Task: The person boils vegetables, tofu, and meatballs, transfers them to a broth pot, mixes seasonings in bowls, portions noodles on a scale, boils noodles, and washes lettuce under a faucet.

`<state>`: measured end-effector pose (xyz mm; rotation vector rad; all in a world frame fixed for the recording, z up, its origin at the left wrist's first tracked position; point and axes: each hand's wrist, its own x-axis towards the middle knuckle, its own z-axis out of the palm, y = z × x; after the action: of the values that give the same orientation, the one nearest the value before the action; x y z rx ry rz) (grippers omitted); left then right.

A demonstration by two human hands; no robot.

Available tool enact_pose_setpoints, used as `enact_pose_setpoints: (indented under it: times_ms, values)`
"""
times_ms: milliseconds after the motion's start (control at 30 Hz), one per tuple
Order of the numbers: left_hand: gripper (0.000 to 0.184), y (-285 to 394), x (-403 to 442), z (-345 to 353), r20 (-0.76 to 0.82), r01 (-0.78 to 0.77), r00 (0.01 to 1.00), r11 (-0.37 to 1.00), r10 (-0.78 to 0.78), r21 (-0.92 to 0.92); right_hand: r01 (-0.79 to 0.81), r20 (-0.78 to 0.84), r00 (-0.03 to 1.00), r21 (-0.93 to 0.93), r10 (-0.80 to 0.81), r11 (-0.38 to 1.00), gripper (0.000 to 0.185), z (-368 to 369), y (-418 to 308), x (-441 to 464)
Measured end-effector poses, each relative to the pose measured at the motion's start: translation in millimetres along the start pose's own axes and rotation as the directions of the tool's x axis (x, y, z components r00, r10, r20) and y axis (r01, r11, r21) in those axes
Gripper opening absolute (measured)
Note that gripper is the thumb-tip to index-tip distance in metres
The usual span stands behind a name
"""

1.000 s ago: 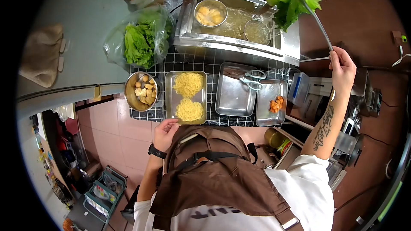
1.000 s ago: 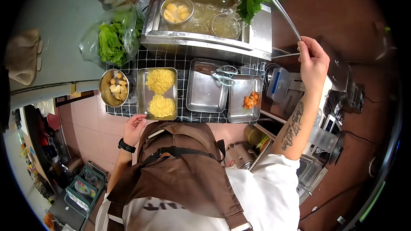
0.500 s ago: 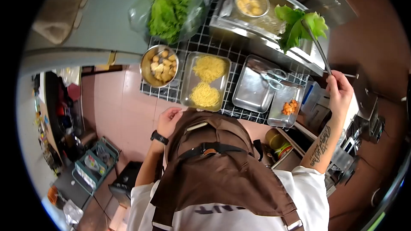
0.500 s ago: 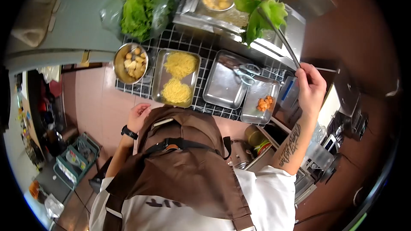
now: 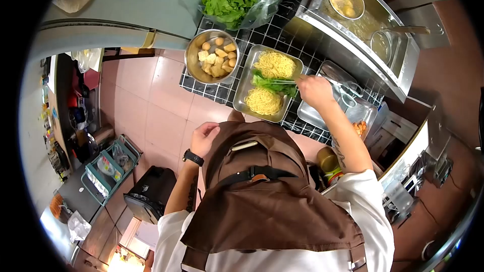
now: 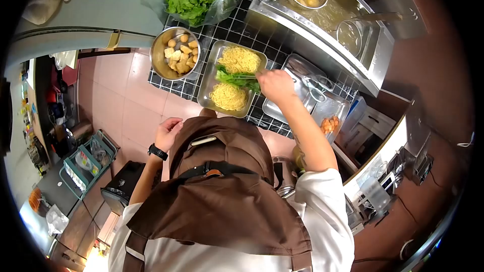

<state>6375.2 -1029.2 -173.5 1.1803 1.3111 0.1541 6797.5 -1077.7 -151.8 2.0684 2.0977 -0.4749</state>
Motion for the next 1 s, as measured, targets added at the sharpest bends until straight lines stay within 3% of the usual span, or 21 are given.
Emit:
enact_pose_setpoints:
  times_ms: [100, 133, 300, 467, 567, 633, 700, 767, 833, 867, 900, 967, 1000]
  values:
    - [0.019, 2.2, -5.2, -7.8, -0.016, -0.013, 1.0, 1.0, 0.013, -0.005, -0.044, -0.024, 0.999, -0.05, 0.043, 0.998, 0.017, 1.5, 6.2, 22.2]
    - [0.019, -3.4, -3.7, -10.7, -0.017, -0.022, 1.0, 1.0, 0.022, 0.002, -0.02, -0.109, 0.994, -0.04, 0.015, 0.999, 0.017, -0.2, 10.1, 24.7]
    - [0.02, -12.5, 7.9, -22.1, 0.005, -0.05, 0.999, 0.998, 0.05, 0.032, 0.062, -0.054, 0.996, -0.053, -0.065, 0.997, 0.015, 3.7, -11.6, -0.3]
    - [0.02, -2.8, 15.7, -25.7, -0.022, -0.074, 0.997, 0.997, 0.074, -0.009, -0.207, -0.005, 0.978, 0.075, 0.208, 0.975, 0.02, -61.6, -9.5, -55.5]
    - [0.02, -1.0, 27.6, -31.0, 0.014, -0.071, 0.997, 0.997, 0.07, 0.022, -0.383, 0.011, 0.92, 0.234, 0.392, 0.893, 0.024, -143.8, 7.1, -85.7]
    - [0.021, -15.9, 39.2, -30.7, 0.009, -0.116, 0.993, 0.991, 0.117, -0.064, -0.409, -0.095, 0.881, 0.342, 0.464, 0.846, 0.021, -196.5, 23.1, -99.1]
    - [0.02, -12.0, 42.6, -30.7, 0.021, -0.098, 0.995, 0.994, 0.1, -0.054, -0.516, -0.229, 0.807, 0.173, 0.544, 0.839, 0.02, -237.1, 38.8, -101.0]
    - [0.019, -14.2, 44.5, -31.9, 0.031, -0.092, 0.995, 0.996, 0.093, -0.013, -0.51, -0.405, 0.813, -0.148, 0.418, 0.847, 0.021, -253.9, 69.5, -87.9]
    - [0.018, -5.2, 41.8, -29.8, 0.023, -0.098, 0.995, 0.995, 0.098, 0.023, -0.611, -0.198, 0.792, -0.26, 0.578, 0.748, 0.021, -270.7, 91.8, -48.5]
    - [0.018, -7.5, 42.2, -30.6, 0.028, -0.1, 0.995, 0.995, 0.099, 0.022, -0.6, -0.165, 0.8, -0.246, 0.577, 0.761, 0.021, -265.7, 108.3, -30.7]
    - [0.019, -5.7, 40.9, -30.6, 0.021, -0.088, 0.996, 0.996, 0.088, 0.015, -0.528, -0.151, 0.847, -0.351, 0.51, 0.773, 0.02, -255.9, 125.2, -11.5]
    - [0.02, -7.0, 38.2, -31.7, 0.009, -0.073, 0.997, 0.997, 0.073, -0.013, -0.514, 0.008, 0.841, -0.301, 0.541, 0.803, 0.017, -244.7, 137.6, 34.6]
    - [0.02, -13.5, 38.4, -33.4, 0.006, -0.071, 0.997, 0.997, 0.071, -0.008, -0.519, -0.002, 0.846, -0.238, 0.534, 0.821, 0.016, -230.3, 146.1, 51.8]
